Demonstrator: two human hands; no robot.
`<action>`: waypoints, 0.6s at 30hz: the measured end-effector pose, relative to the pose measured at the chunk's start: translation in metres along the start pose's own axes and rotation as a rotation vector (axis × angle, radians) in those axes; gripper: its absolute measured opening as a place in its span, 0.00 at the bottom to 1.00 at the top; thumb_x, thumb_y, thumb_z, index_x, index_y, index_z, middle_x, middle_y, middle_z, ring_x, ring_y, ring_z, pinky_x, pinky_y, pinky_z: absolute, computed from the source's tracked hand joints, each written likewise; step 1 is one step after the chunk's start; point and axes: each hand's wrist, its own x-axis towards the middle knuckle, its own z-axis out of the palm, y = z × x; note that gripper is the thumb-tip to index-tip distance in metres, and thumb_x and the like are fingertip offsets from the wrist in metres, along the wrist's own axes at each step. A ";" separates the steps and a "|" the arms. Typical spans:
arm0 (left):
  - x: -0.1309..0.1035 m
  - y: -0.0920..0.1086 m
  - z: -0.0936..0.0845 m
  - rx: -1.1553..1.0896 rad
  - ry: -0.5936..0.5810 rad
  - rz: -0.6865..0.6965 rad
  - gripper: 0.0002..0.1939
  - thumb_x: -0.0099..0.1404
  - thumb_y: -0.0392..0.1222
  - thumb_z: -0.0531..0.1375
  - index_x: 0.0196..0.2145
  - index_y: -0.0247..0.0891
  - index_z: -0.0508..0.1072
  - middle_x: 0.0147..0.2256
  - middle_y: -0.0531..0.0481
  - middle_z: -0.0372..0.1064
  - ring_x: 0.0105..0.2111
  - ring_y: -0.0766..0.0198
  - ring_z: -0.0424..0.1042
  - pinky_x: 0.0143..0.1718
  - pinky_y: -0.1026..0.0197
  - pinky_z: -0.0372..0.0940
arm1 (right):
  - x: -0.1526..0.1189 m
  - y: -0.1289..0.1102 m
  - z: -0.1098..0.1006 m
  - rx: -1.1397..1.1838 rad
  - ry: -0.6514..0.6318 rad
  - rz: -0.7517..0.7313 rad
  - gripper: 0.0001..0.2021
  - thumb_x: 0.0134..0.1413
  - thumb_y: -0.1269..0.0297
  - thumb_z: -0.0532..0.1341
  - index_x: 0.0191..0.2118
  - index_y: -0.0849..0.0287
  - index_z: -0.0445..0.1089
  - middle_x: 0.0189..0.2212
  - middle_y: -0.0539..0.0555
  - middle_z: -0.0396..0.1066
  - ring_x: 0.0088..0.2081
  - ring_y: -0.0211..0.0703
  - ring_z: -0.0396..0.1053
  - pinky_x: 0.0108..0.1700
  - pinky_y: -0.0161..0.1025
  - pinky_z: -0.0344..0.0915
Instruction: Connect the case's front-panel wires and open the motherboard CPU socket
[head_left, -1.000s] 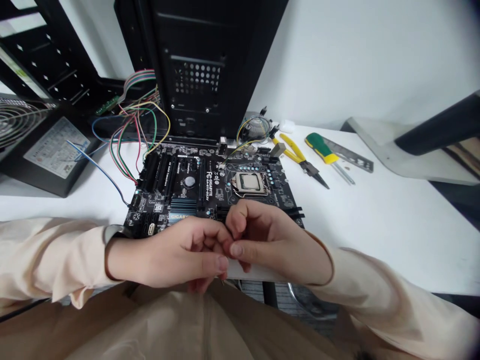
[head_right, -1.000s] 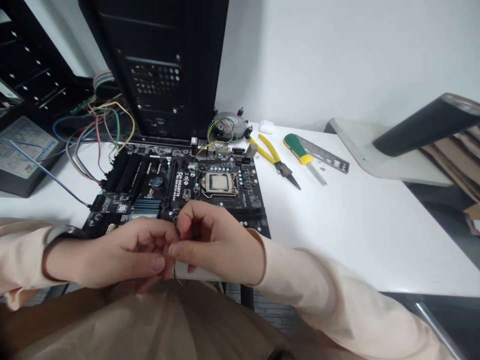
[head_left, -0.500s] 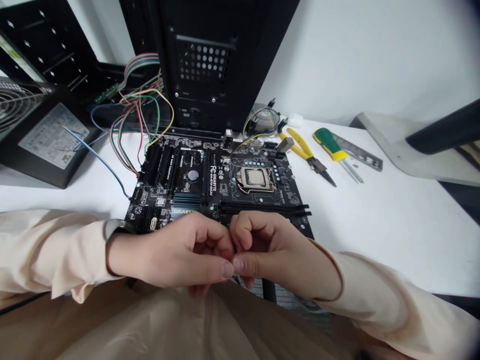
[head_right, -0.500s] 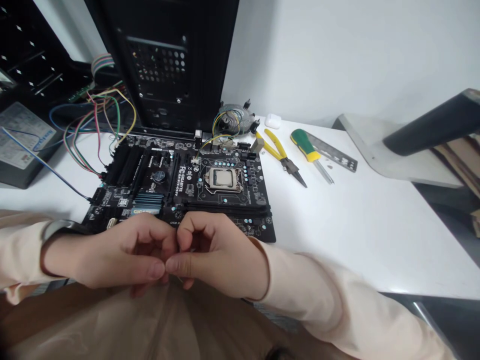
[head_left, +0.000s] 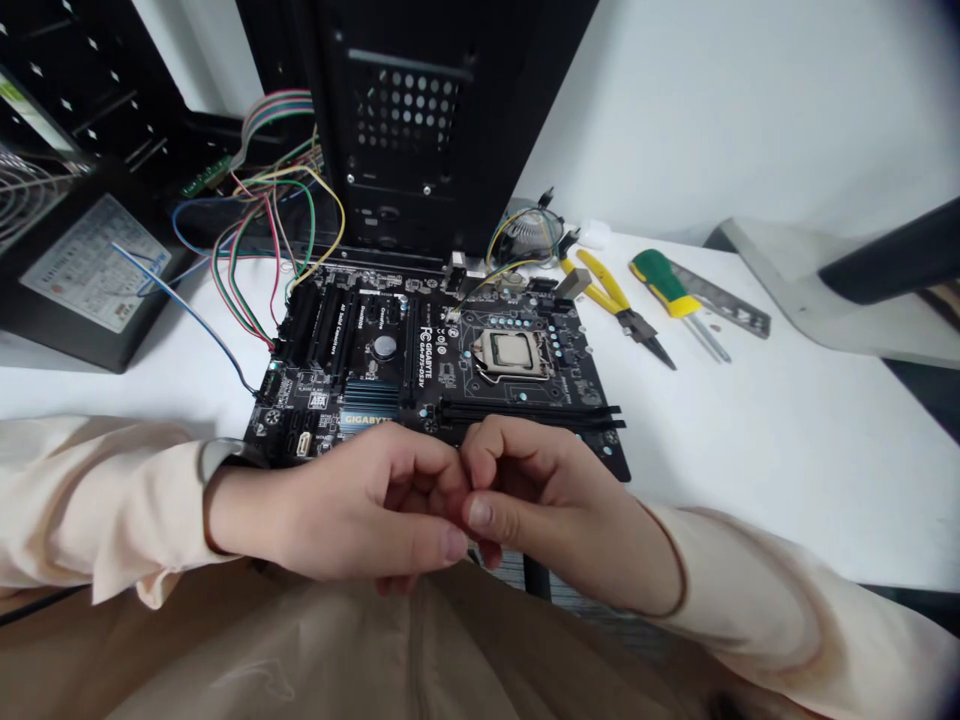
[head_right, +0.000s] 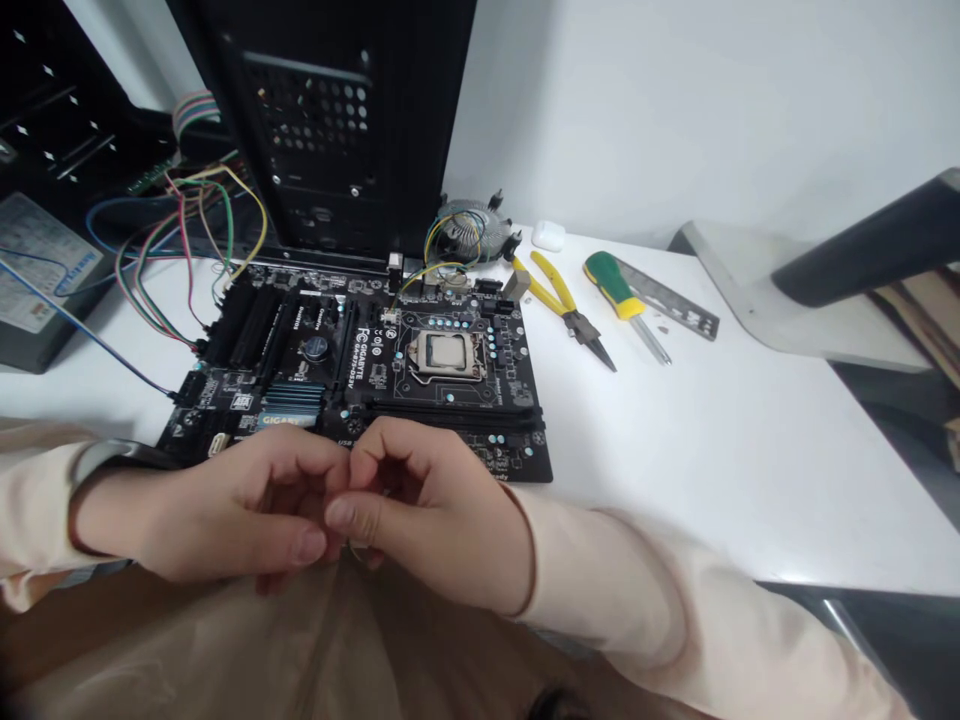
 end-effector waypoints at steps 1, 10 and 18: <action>0.000 0.000 0.000 0.005 0.005 0.019 0.06 0.56 0.38 0.59 0.30 0.36 0.64 0.23 0.57 0.62 0.18 0.74 0.61 0.17 0.70 0.61 | -0.001 0.000 0.000 -0.179 0.041 -0.119 0.12 0.56 0.62 0.60 0.27 0.60 0.58 0.20 0.46 0.63 0.20 0.27 0.60 0.21 0.27 0.58; -0.003 -0.001 0.003 0.144 0.005 0.127 0.08 0.58 0.43 0.58 0.27 0.36 0.65 0.19 0.58 0.59 0.17 0.73 0.58 0.15 0.70 0.53 | 0.005 0.007 -0.006 -1.250 0.177 -0.876 0.16 0.59 0.69 0.51 0.19 0.57 0.57 0.14 0.48 0.59 0.17 0.34 0.52 0.21 0.38 0.48; -0.002 -0.005 0.002 0.048 0.009 0.127 0.11 0.57 0.43 0.59 0.24 0.37 0.61 0.17 0.59 0.56 0.17 0.73 0.56 0.16 0.70 0.52 | 0.007 0.009 -0.005 -1.237 0.140 -0.911 0.16 0.59 0.70 0.52 0.19 0.58 0.57 0.14 0.48 0.60 0.18 0.34 0.53 0.22 0.37 0.51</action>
